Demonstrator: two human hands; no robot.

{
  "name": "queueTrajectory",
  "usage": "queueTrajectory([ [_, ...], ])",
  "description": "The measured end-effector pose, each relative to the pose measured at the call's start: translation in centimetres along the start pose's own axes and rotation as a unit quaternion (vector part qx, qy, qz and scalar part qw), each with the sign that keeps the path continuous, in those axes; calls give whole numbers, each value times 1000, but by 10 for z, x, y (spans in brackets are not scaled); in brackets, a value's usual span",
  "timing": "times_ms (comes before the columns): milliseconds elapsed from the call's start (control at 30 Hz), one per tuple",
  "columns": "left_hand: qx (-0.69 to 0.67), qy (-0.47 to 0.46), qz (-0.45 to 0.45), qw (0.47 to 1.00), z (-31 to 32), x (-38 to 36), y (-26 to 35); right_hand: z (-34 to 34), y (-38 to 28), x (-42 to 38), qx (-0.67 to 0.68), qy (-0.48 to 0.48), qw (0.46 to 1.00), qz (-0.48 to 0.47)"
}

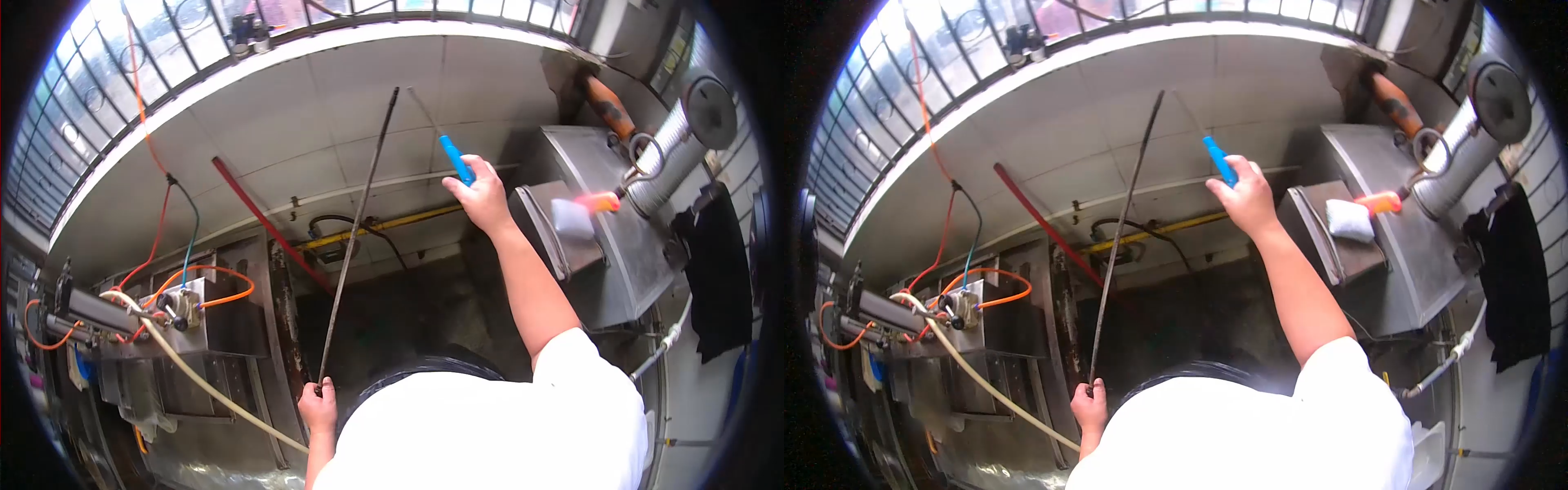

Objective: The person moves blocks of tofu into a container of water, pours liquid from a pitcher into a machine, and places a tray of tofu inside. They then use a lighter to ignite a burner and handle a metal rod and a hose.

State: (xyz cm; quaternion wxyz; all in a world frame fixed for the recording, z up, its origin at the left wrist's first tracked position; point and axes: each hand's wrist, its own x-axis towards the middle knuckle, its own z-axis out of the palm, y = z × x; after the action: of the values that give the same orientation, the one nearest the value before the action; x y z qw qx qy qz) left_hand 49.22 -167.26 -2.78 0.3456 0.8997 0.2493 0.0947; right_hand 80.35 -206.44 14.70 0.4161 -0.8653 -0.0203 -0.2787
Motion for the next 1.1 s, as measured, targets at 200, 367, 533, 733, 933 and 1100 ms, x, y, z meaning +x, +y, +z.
queueTrajectory([
  [200,-25,-30,21,999,5,2,-6,-15,7,3,-35,14,999,10],
  [367,-4,-49,32,998,11,4,-16,-22,12,3,-55,-13,997,57],
  [533,-7,-60,42,997,11,6,-12,-26,19,5,-48,-37,994,89],
  [733,-23,-62,33,997,10,9,-7,-25,18,9,-72,-29,997,22],
  [933,-30,-59,32,997,13,11,-9,-15,13,11,-35,2,999,-8],
  [1100,-39,-59,20,997,14,12,-13,-15,9,18,-41,-19,999,25],
])
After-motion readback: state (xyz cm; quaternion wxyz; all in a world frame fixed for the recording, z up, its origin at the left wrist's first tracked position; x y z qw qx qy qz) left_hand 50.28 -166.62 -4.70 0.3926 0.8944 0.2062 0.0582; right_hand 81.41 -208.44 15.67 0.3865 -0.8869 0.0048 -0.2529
